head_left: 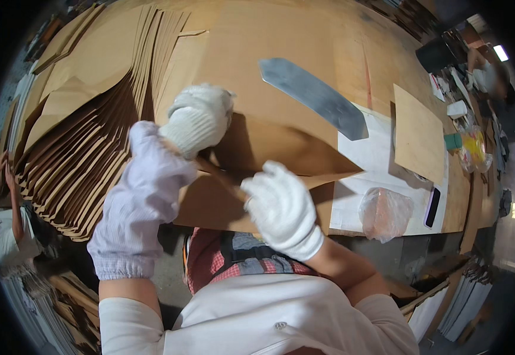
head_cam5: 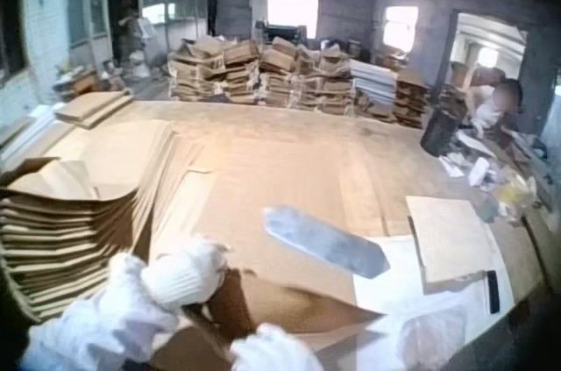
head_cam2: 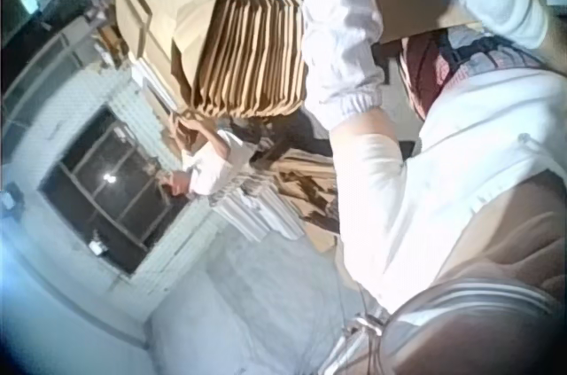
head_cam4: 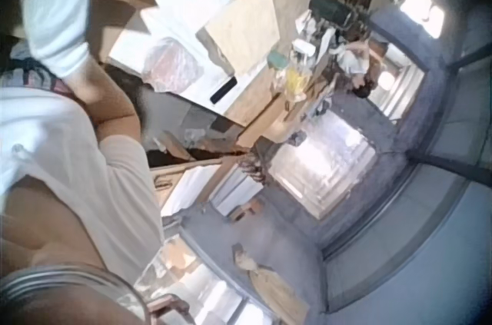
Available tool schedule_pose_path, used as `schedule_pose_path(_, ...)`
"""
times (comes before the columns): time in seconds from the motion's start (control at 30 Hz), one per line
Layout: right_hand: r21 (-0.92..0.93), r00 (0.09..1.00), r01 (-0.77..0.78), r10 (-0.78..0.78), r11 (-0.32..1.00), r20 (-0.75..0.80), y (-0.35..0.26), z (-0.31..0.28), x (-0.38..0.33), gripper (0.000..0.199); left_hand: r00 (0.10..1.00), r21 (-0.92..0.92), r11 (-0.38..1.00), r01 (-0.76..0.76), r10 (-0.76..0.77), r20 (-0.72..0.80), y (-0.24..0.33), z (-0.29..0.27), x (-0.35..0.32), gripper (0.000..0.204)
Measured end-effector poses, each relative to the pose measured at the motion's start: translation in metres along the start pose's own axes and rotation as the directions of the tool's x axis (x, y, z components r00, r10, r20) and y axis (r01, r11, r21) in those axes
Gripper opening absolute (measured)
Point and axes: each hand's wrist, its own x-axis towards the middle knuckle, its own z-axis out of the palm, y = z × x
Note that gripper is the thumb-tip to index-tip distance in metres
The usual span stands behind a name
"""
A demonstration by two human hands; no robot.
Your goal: The person folds large flat cardboard sheets along pre-scored lines to form box shapes. They repeatedly pick up a sheet, fold the flaps inward, and place the folded piece onto a growing stack on the table.
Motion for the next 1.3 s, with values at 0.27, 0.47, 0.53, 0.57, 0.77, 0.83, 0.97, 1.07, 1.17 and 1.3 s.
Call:
schedule_pose_path(0.27,0.478,0.752,-0.444,0.606,0.758,-0.262,0.043,-0.045,-0.076,0.076,0.602,0.474,0.88,-0.042,0.401,-0.691,0.01,0.085,-0.048,0.033)
schedule_pose_path(0.47,0.898,0.604,-0.388,0.793,0.21,0.076,0.107,0.001,-0.139,0.1,0.81,0.063,0.857,-0.511,0.505,-0.299,0.022,0.189,-0.125,0.042)
schedule_pose_path(0.53,0.913,0.63,-0.384,0.762,0.136,0.151,0.107,-0.007,-0.135,0.102,0.64,0.505,0.718,-0.479,0.68,-0.359,0.036,0.211,-0.105,0.043)
schedule_pose_path(0.57,0.918,0.644,-0.384,0.742,0.101,0.187,0.108,-0.009,-0.134,0.105,0.676,0.366,0.727,-0.581,0.682,-0.281,0.043,0.218,-0.091,0.044)
schedule_pose_path(0.77,0.949,0.726,-0.29,0.675,0.126,0.132,0.135,-0.006,-0.122,0.078,0.684,-0.079,0.682,-0.727,0.709,-0.171,0.138,0.146,-0.012,0.046)
schedule_pose_path(0.83,0.892,0.763,-0.377,0.629,0.249,0.147,0.138,-0.006,-0.116,0.07,0.683,-0.138,0.669,-0.731,0.709,-0.177,0.139,0.144,-0.003,0.047)
schedule_pose_path(0.97,-0.03,0.936,-0.309,0.309,0.951,0.166,0.12,-0.013,-0.088,0.067,0.753,-0.241,0.727,-0.643,0.657,-0.026,0.112,0.14,0.004,0.049)
schedule_pose_path(1.07,-0.225,0.921,-0.323,0.36,0.919,0.148,0.111,0.002,-0.084,0.07,0.875,0.414,0.771,-0.484,0.432,0.219,0.095,0.118,0.013,0.052)
schedule_pose_path(1.17,-0.346,0.894,-0.331,0.409,0.878,0.182,0.108,0.009,-0.082,0.068,0.875,0.187,0.925,-0.33,0.374,-0.307,0.064,0.124,0.034,0.06)
schedule_pose_path(1.3,-0.438,0.856,-0.342,0.468,0.831,0.219,0.105,0.015,-0.077,0.067,0.886,0.026,0.954,-0.299,0.287,-0.364,0.07,0.127,0.044,0.063)
